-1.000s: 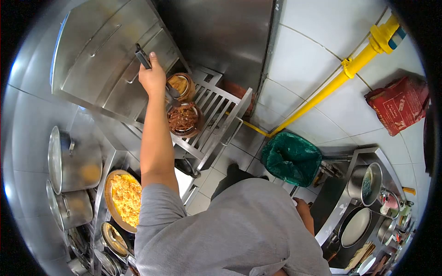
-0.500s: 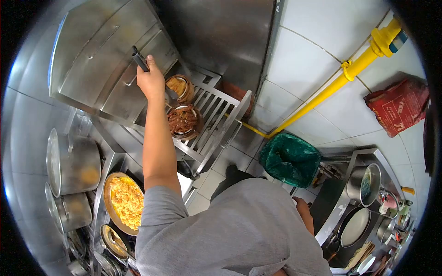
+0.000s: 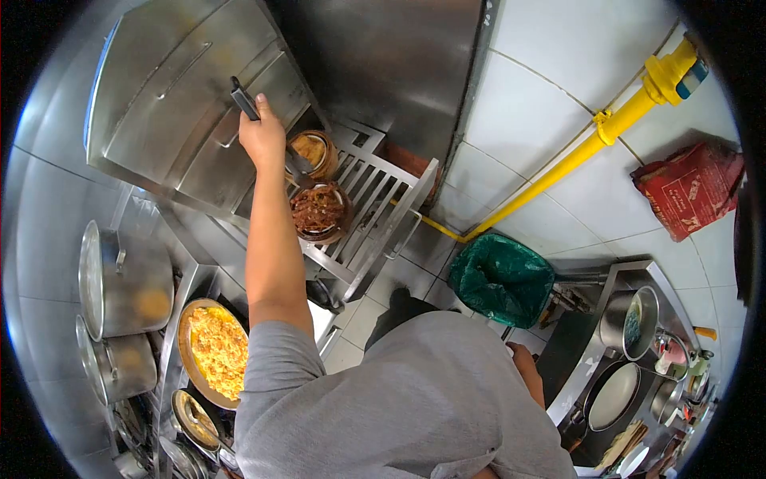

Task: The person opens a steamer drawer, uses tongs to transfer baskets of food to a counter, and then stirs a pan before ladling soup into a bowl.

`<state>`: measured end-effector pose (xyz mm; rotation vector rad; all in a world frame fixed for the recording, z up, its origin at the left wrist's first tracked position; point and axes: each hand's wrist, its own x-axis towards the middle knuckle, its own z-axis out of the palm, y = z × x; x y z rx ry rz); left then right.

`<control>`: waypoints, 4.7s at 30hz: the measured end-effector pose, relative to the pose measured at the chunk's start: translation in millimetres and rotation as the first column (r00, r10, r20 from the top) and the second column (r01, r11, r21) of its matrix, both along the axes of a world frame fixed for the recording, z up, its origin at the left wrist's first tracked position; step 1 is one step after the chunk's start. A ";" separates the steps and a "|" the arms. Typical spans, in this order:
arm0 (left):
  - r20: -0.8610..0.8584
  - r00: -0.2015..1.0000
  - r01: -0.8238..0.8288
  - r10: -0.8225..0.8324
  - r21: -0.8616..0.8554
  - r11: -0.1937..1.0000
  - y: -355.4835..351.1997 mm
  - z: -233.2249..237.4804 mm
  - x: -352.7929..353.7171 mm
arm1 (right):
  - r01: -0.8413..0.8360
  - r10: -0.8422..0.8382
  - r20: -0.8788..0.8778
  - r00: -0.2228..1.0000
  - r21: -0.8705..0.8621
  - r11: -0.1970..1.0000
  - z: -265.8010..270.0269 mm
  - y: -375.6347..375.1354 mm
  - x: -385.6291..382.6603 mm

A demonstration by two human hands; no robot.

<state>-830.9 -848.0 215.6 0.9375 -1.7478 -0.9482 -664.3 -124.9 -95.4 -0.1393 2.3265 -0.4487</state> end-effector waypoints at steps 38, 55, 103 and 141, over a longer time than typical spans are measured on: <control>0.011 0.999 -0.035 0.036 -0.065 0.997 -0.4 -5.0 -6.6 | -0.026 0.025 -0.022 0.999 -0.068 0.997 -15.2 7.3 -2.6; 0.010 0.998 -0.059 0.060 -0.073 0.996 7.3 0.6 -5.4 | -0.054 0.051 -0.077 0.996 -0.040 0.998 -13.1 4.6 -3.1; -0.455 0.856 0.360 -0.248 0.177 0.916 34.9 -51.2 16.9 | 0.282 -0.282 -0.045 0.958 -0.015 0.959 27.1 -25.9 55.4; -0.521 -0.624 0.633 -0.582 0.099 -0.768 858.5 100.2 368.8 | 0.980 -0.986 0.078 -0.145 0.146 -0.132 -95.0 67.8 873.5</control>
